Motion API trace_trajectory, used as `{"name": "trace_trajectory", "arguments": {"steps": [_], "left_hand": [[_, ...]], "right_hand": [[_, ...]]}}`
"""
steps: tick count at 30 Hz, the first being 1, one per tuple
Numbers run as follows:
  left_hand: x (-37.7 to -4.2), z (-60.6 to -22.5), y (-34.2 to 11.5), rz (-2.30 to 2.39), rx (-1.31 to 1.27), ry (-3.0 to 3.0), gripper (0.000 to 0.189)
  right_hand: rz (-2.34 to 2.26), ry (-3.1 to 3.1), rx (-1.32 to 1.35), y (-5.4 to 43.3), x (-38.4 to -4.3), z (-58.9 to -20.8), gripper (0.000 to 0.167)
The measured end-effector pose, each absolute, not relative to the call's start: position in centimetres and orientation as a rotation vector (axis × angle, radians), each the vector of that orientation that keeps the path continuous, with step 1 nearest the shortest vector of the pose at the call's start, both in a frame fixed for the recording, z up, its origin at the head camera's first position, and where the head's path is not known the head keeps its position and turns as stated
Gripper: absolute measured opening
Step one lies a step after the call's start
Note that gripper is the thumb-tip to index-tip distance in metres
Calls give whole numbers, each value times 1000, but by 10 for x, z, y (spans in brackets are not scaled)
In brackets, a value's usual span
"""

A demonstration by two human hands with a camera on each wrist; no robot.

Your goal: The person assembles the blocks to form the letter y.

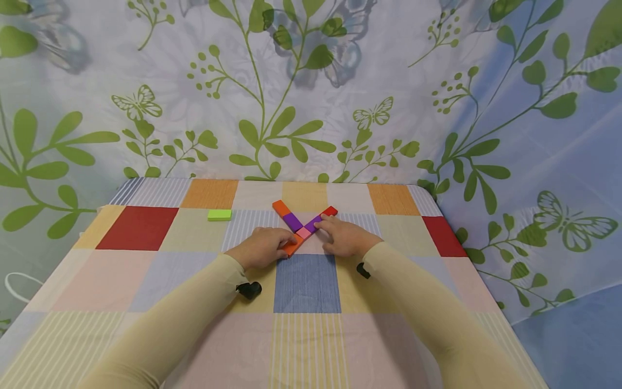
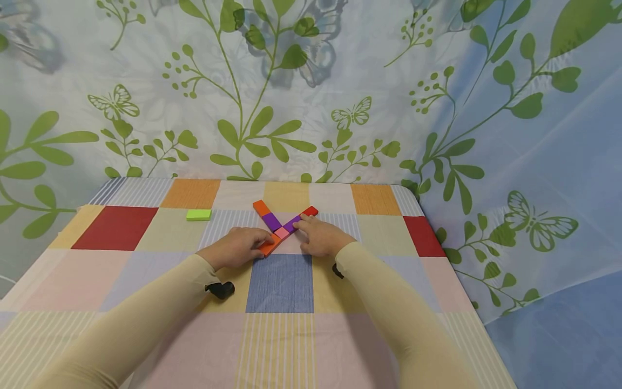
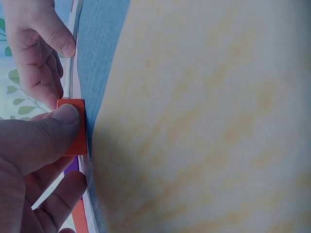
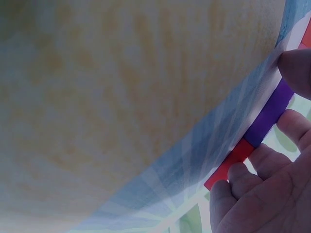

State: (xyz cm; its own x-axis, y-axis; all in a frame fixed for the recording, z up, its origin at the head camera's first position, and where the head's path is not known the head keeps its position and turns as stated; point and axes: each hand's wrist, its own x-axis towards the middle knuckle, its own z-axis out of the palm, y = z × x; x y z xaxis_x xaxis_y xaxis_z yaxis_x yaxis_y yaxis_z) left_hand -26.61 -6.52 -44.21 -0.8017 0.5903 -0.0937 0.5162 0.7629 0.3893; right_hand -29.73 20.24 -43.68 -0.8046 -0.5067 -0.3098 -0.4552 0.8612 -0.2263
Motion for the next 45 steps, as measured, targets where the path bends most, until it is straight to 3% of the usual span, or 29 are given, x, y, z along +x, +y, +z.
{"name": "trace_trajectory", "arguments": {"steps": [19,32,45], "left_hand": [[-265,-443,-75,604,840,2746,44],[-276,-435,-118,587,720,2873,46],[-289,-439,-163,640,412,3038,49]], "right_hand": [[-200,2689,-723,203,-295,-443,67],[-213,2678,-703,203,-294,-442,68],[-237,2671,-689,203,-296,-442,67]]}}
